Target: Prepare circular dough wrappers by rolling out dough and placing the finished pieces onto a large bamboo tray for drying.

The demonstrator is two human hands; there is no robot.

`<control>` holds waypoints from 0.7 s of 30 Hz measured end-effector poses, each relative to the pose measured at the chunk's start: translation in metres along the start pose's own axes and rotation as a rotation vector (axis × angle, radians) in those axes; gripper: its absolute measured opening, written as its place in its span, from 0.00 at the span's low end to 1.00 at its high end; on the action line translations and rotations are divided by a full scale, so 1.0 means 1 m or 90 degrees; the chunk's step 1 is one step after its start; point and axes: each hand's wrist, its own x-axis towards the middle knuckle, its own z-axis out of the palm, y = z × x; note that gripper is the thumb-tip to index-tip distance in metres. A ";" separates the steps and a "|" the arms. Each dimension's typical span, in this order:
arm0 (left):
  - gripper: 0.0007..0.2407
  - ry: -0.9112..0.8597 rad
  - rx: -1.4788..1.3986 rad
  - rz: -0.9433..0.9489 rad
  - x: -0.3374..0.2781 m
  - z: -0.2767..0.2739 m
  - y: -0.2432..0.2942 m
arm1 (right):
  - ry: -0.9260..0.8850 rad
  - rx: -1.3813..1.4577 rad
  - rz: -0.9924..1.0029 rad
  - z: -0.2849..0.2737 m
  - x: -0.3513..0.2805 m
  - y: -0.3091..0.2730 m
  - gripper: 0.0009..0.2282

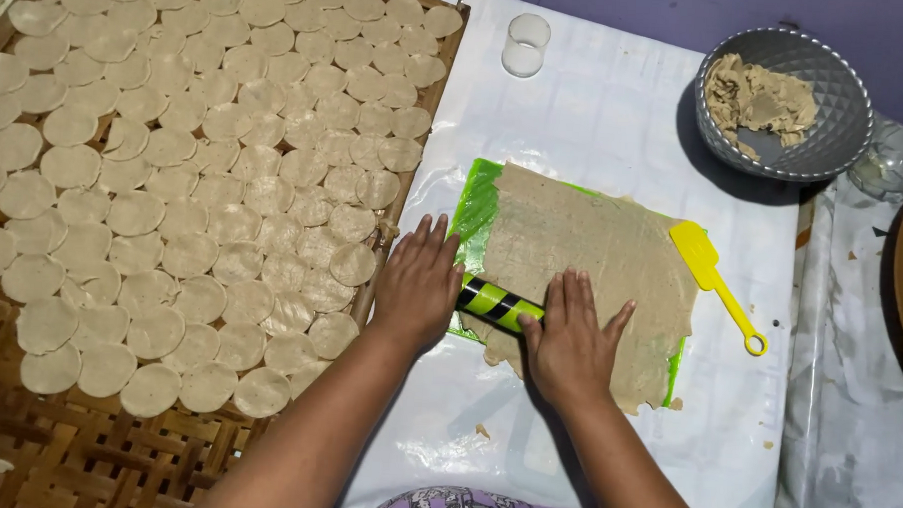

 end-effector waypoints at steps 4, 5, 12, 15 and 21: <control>0.23 0.051 0.046 0.018 0.053 0.012 -0.012 | -0.008 0.021 0.028 -0.008 0.060 0.010 0.26; 0.24 0.001 0.035 -0.013 0.067 0.007 -0.013 | -0.004 0.026 0.024 -0.009 0.077 0.015 0.26; 0.26 -0.033 -0.002 -0.078 0.074 -0.015 -0.004 | 0.032 0.025 -0.006 -0.007 0.113 0.023 0.27; 0.24 0.022 0.009 -0.039 0.033 -0.014 -0.001 | 0.025 0.010 -0.013 -0.012 0.065 0.002 0.25; 0.29 -0.118 -0.003 -0.079 0.038 -0.006 -0.014 | -0.172 0.099 0.051 -0.025 0.062 0.007 0.30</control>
